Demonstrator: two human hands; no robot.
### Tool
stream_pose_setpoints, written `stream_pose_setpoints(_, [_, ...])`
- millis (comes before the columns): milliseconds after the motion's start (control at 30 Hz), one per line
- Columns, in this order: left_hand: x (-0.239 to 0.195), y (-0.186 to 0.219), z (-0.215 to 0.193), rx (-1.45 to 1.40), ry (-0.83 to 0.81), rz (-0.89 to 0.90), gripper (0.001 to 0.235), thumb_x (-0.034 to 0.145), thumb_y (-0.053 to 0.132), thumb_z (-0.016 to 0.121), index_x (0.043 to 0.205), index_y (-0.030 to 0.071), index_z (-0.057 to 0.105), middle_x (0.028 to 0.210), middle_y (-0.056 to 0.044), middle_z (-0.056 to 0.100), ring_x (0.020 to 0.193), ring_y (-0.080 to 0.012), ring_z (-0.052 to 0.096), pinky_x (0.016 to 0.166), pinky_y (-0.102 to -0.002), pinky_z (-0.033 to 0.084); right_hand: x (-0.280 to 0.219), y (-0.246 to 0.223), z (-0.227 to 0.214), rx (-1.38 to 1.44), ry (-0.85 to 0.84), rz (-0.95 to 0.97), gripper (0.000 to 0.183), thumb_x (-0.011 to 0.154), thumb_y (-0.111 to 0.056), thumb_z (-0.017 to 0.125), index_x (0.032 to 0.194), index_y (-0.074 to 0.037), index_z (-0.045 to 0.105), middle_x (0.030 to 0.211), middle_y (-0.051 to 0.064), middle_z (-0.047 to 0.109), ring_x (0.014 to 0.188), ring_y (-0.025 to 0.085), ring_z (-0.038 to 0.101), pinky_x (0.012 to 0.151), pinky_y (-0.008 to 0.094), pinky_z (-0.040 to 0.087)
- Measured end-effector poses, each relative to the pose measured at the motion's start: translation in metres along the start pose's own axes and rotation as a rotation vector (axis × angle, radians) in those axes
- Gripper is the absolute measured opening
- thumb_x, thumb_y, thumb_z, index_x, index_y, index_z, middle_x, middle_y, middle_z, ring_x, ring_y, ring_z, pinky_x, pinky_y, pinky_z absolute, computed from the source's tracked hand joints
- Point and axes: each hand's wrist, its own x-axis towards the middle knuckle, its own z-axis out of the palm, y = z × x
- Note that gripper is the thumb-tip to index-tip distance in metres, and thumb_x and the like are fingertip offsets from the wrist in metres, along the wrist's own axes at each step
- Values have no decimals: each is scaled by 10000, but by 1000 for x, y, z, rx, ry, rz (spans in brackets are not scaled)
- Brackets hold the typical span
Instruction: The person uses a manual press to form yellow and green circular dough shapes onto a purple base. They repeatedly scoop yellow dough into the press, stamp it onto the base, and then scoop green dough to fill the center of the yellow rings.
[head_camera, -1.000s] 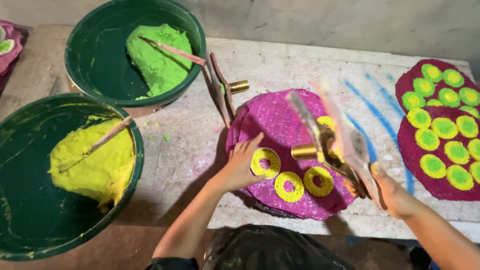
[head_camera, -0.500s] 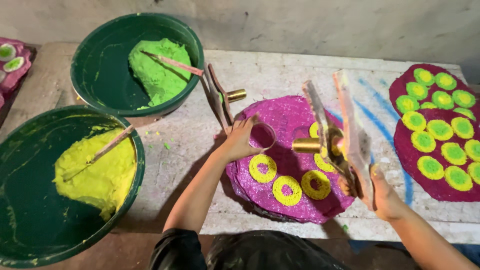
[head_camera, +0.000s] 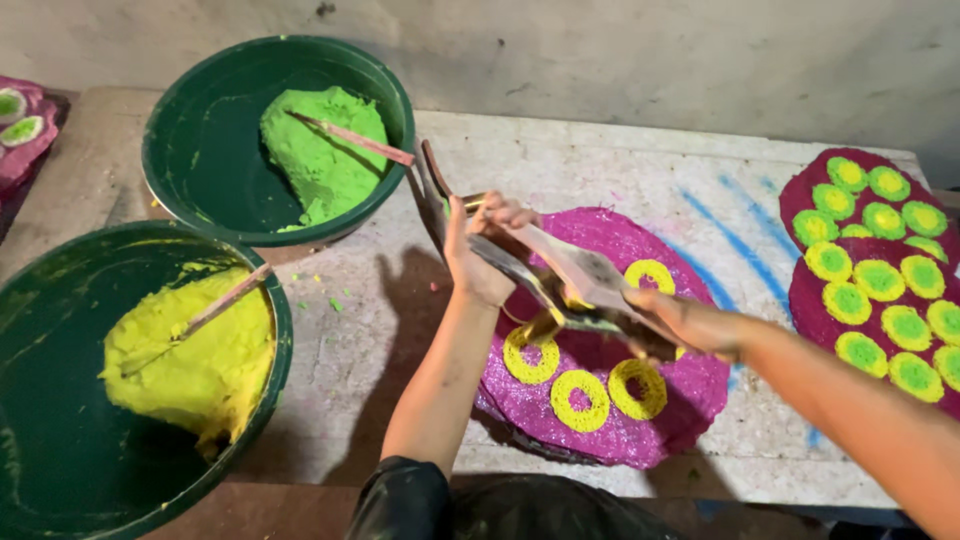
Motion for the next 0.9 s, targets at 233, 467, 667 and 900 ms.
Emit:
stream_pose_setpoints(233, [8,40,-22,78,-23,146,470,1000,633,492,921,170,520,785,53,473,783,-130,501,900,-373,452,38,-48,15,-420,354,37,876,878,-804,277,774,-44,700,627,88,665,570,192,640,571,355,531])
stream_pose_setpoints(467, [1,23,-53,1,67,158,412,983,581,521,876,186,475,751,64,461,735,-123,478,843,-351,437,35,-44,11,-442,352,143,811,890,-759,327,857,-49,717,659,122,660,585,249,659,572,422,552])
stream_pose_setpoints(667, [24,13,-55,27,74,158,356,965,501,517,808,190,447,717,60,427,686,-122,435,815,-340,419,39,-35,-4,-573,524,-14,807,949,-714,363,824,-10,738,654,178,670,636,303,673,681,465,528])
stream_pose_setpoints(900, [35,49,-56,163,-28,177,398,963,545,503,787,193,439,670,68,394,660,-124,418,747,-338,396,62,-44,20,-514,528,-148,705,980,-647,346,895,-55,719,671,185,646,659,340,643,682,498,503])
